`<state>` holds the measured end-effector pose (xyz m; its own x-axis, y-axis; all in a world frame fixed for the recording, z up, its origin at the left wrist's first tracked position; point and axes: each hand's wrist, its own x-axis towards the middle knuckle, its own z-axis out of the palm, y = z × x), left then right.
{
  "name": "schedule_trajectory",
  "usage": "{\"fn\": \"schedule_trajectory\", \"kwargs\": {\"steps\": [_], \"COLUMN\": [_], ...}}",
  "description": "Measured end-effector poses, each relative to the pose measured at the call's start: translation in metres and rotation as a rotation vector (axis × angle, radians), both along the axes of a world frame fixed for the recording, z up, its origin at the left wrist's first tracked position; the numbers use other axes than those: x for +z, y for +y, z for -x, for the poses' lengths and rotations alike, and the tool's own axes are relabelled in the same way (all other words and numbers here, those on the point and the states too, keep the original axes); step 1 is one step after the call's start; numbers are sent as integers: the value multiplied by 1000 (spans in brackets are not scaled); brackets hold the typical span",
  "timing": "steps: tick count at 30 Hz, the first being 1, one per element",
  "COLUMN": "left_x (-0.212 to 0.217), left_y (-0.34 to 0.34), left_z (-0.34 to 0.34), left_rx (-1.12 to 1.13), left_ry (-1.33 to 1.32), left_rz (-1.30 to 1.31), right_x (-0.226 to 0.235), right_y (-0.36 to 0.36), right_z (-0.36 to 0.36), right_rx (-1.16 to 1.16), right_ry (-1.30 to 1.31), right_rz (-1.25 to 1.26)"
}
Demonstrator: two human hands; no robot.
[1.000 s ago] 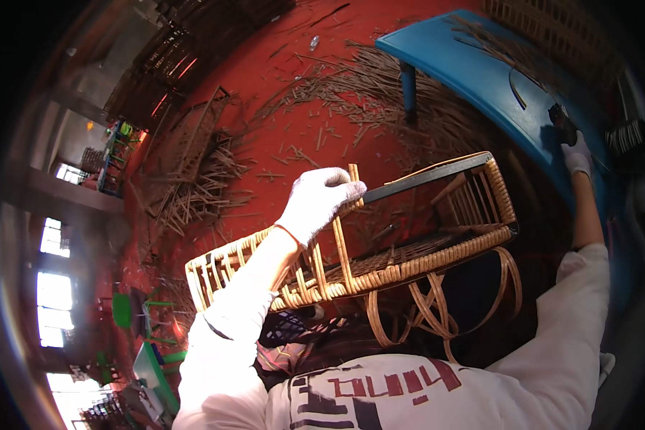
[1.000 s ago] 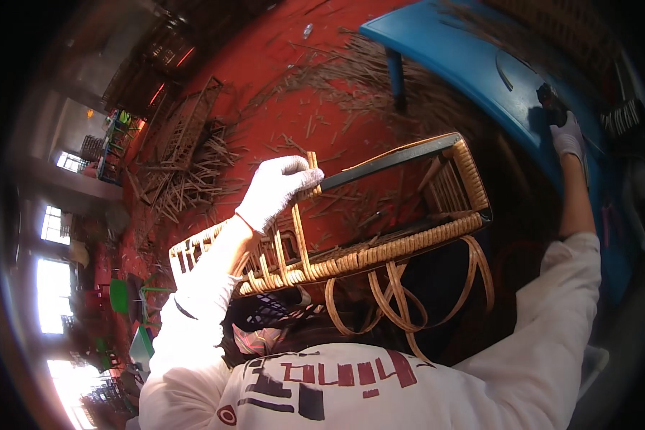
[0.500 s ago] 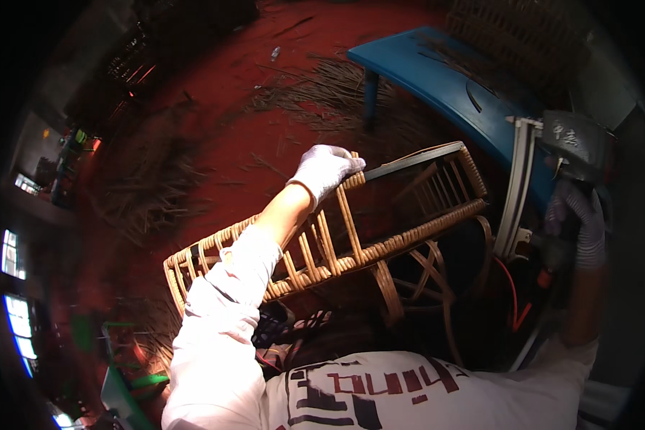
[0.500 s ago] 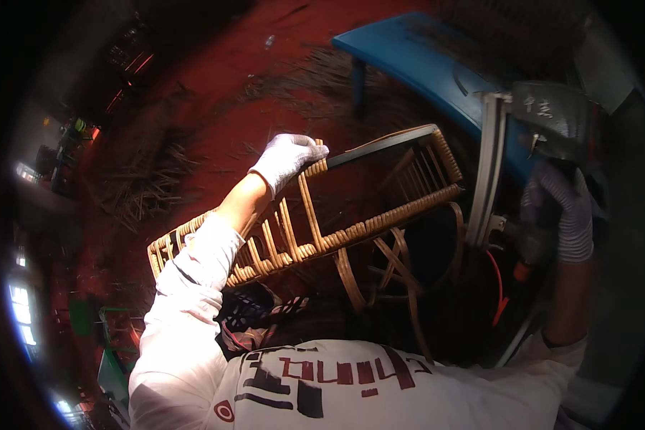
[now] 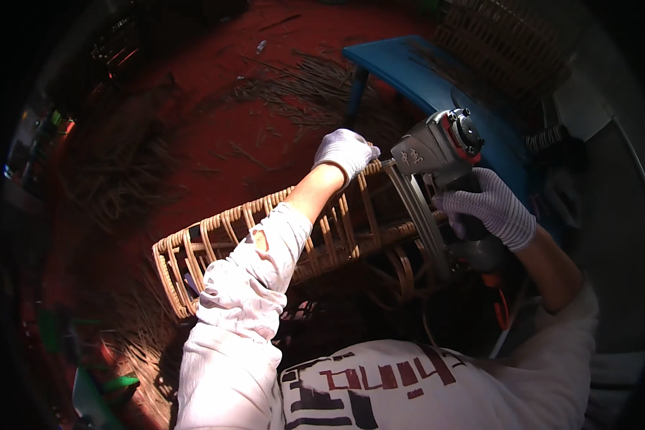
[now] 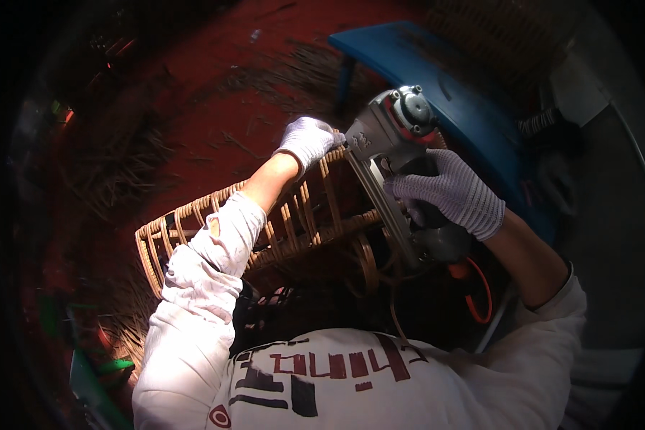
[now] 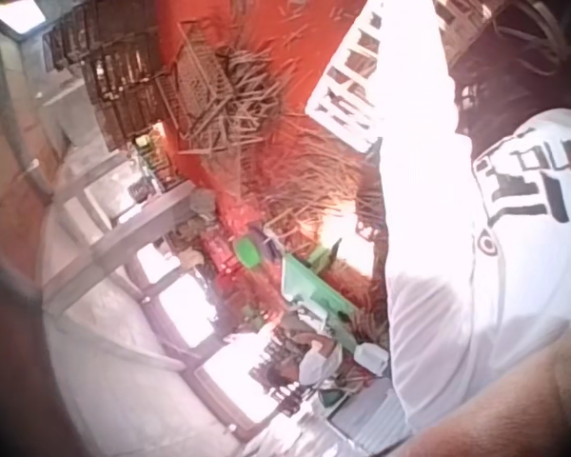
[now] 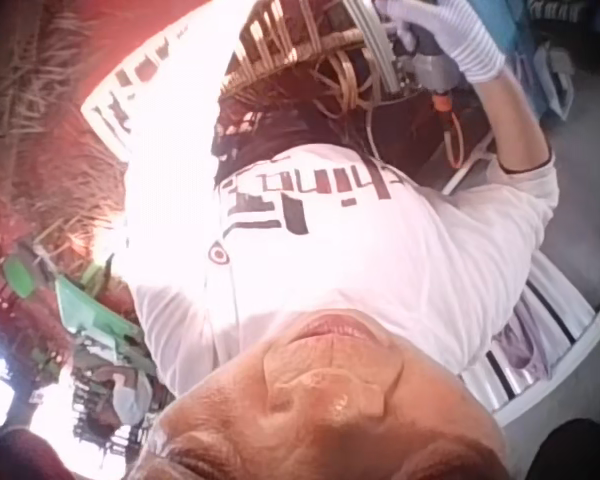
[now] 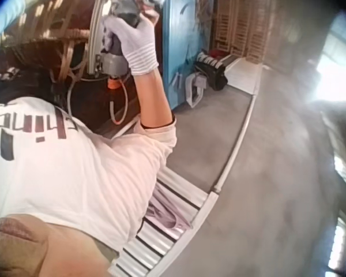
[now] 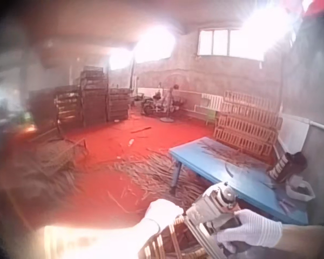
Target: Assembling and securing rattan weaving onto a wooden or metal frame using a pneumatic stapler and cutters.
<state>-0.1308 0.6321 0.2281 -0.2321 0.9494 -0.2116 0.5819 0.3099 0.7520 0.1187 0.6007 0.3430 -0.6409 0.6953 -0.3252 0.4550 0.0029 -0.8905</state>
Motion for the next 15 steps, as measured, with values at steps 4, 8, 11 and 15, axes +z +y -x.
{"fn": "schedule_trajectory", "kwargs": {"steps": [4, 8, 11, 15], "left_x": [-1, -7, -1, -3], "left_y": [-1, 1, 3, 7], "left_z": [-3, -2, -4, 0], "left_rx": [-5, 21, 24, 5], "left_ry": [4, 62, 81, 37], "left_rz": [24, -25, -26, 26], "right_x": [-5, -10, -8, -14], "right_y": [2, 4, 4, 12], "right_z": [5, 9, 5, 7], "right_rx": [-12, -22, -19, -6], "right_ry": [-7, -23, -15, -16], "right_rz": [-13, 8, 1, 17]}}
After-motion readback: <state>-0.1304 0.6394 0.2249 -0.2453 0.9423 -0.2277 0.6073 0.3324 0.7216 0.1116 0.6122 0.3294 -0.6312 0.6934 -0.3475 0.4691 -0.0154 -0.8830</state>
